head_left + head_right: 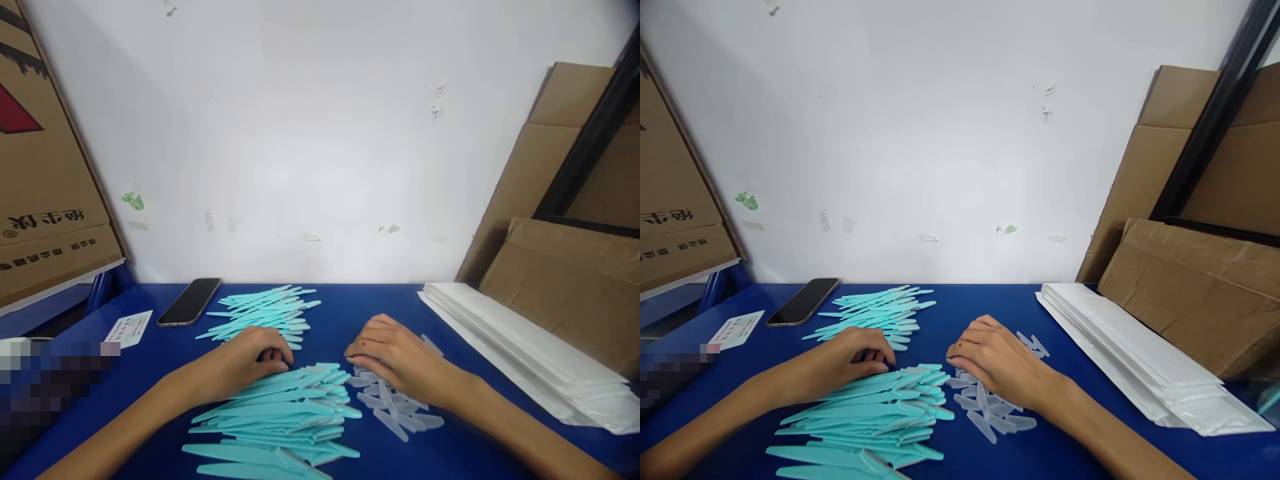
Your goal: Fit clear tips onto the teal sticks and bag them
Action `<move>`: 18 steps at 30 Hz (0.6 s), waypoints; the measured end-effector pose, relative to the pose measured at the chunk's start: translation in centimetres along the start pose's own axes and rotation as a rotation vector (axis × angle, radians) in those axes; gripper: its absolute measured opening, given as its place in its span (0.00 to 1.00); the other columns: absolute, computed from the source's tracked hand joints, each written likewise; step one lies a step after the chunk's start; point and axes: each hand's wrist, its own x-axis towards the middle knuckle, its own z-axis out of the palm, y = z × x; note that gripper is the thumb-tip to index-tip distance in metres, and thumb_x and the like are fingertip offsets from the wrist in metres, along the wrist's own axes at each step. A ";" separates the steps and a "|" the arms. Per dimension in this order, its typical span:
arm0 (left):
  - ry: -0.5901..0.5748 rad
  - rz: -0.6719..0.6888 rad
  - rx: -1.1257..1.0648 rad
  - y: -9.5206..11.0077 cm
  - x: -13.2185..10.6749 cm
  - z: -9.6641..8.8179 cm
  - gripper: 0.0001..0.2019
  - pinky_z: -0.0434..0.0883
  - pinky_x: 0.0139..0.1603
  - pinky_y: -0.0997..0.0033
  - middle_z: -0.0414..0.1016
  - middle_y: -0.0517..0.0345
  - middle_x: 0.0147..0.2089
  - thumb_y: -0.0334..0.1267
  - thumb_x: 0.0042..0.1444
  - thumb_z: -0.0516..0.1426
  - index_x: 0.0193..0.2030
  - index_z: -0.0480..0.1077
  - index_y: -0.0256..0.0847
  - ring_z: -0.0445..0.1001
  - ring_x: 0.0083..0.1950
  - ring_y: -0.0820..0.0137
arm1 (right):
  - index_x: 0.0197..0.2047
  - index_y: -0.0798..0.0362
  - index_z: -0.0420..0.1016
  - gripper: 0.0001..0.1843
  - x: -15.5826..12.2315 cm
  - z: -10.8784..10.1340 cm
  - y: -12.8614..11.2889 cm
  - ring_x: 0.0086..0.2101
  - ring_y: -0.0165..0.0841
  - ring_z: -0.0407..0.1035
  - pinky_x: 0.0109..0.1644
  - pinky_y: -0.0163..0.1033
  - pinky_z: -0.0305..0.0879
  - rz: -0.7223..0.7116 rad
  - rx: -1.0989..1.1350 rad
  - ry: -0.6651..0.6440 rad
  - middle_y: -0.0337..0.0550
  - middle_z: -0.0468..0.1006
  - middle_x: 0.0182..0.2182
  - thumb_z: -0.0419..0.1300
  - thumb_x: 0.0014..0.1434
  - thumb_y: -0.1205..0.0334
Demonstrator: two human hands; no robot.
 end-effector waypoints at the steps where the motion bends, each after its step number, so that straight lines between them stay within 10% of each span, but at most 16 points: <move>1: -0.009 -0.004 -0.013 0.1 0.0 -0.1 0.12 0.67 0.36 0.71 0.77 0.56 0.40 0.46 0.67 0.55 0.44 0.79 0.47 0.74 0.38 0.67 | 0.51 0.48 0.78 0.14 0.1 0.0 -0.2 0.43 0.34 0.74 0.53 0.44 0.62 0.003 0.019 -0.010 0.41 0.83 0.43 0.52 0.74 0.58; 18: 0.026 -0.020 0.020 0.5 0.0 0.1 0.15 0.65 0.34 0.71 0.77 0.57 0.39 0.48 0.69 0.52 0.45 0.78 0.45 0.72 0.36 0.68 | 0.72 0.48 0.60 0.28 -0.2 0.2 -0.8 0.69 0.50 0.51 0.70 0.63 0.47 0.084 -0.001 -0.193 0.51 0.57 0.71 0.46 0.74 0.47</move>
